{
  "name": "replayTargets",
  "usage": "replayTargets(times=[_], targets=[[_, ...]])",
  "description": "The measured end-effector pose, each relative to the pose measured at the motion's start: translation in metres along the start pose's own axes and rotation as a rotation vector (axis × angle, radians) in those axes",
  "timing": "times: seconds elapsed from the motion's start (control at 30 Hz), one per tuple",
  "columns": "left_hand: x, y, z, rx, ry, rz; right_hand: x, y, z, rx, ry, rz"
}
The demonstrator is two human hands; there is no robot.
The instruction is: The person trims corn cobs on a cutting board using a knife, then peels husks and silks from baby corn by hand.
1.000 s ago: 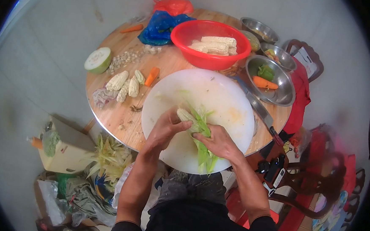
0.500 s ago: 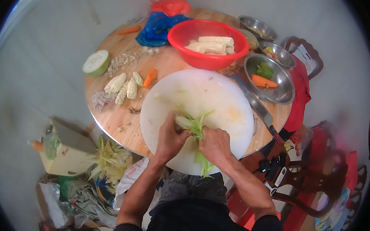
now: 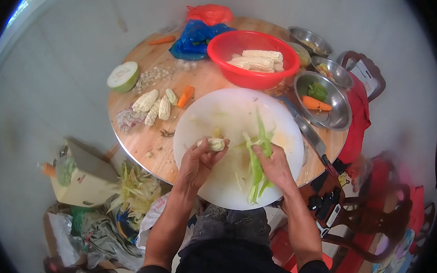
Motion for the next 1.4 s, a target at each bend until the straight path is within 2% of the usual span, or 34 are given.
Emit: replayTargets(times=[0.13, 0.23, 0.3, 0.5, 0.57, 0.63, 0.73, 0.8, 0.93, 1.0, 1.1, 1.17, 1.2, 1.27, 1.3, 1.33, 1.37, 1.4], targets=[[-0.006, -0.007, 0.004, -0.004, -0.107, 0.072, 0.013, 0.007, -0.005, -0.134, 0.111, -0.070], [-0.016, -0.018, 0.000, -0.097, -0.018, 0.106, 0.012, 0.006, 0.005, -0.148, 0.160, -0.081], [-0.024, -0.024, -0.004, -0.262, 0.155, 0.205, 0.011, 0.005, 0.010, -0.132, 0.195, -0.092], [-0.021, -0.025, 0.006, -0.181, 0.117, 0.351, 0.012, 0.005, 0.006, -0.203, 0.213, -0.047], [-0.021, -0.026, 0.008, -0.167, 0.116, 0.363, 0.013, 0.007, 0.002, -0.103, 0.177, -0.002], [-0.020, -0.025, 0.010, -0.155, 0.113, 0.376, 0.012, 0.004, 0.010, -0.104, 0.212, 0.001], [-0.025, -0.028, 0.010, -0.204, 0.270, 0.414, 0.005, -0.002, 0.030, -0.084, 0.313, 0.009], [-0.031, -0.035, 0.008, -0.307, 0.497, 0.328, 0.001, -0.005, 0.045, -0.066, 0.376, 0.012], [-0.033, -0.039, 0.012, -0.377, 0.691, 0.251, -0.009, -0.005, 0.048, -0.072, 0.124, 0.120], [-0.037, -0.042, 0.009, -0.522, 0.971, 0.181, -0.015, -0.005, 0.041, -0.066, 0.042, 0.170], [-0.034, -0.037, 0.012, -0.641, 0.963, 0.164, -0.018, -0.006, 0.039, -0.017, 0.156, 0.062], [-0.035, -0.038, 0.013, -0.627, 0.976, 0.128, -0.014, -0.007, 0.047, 0.300, -0.091, -0.039], [-0.035, -0.039, 0.012, -0.613, 0.990, 0.095, -0.014, -0.007, 0.042, 0.299, -0.091, -0.037], [-0.036, -0.039, 0.010, -0.586, 0.965, 0.057, -0.008, -0.008, 0.038, 0.501, -0.170, -0.205], [-0.034, -0.038, 0.008, -0.559, 0.939, 0.019, -0.006, -0.010, 0.039, 0.502, -0.170, -0.202], [-0.033, -0.037, 0.006, -0.561, 0.937, 0.015, -0.003, -0.010, 0.035, 0.281, -0.008, -0.173], [-0.029, -0.034, 0.007, -0.445, 0.829, 0.027, -0.002, -0.010, 0.029, 0.059, 0.151, -0.142], [-0.027, -0.032, 0.009, -0.329, 0.720, 0.042, -0.001, -0.009, 0.028, 0.058, 0.149, -0.141]])
Point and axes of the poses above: each hand's wrist, its own y-axis towards the middle knuckle, its own x-axis out of the back of the hand, z = x × y, the point moved 4 cm from there along y, towards the middle knuckle, and after that the axes turned 12 degrees about -z, right-handed, at the moved point
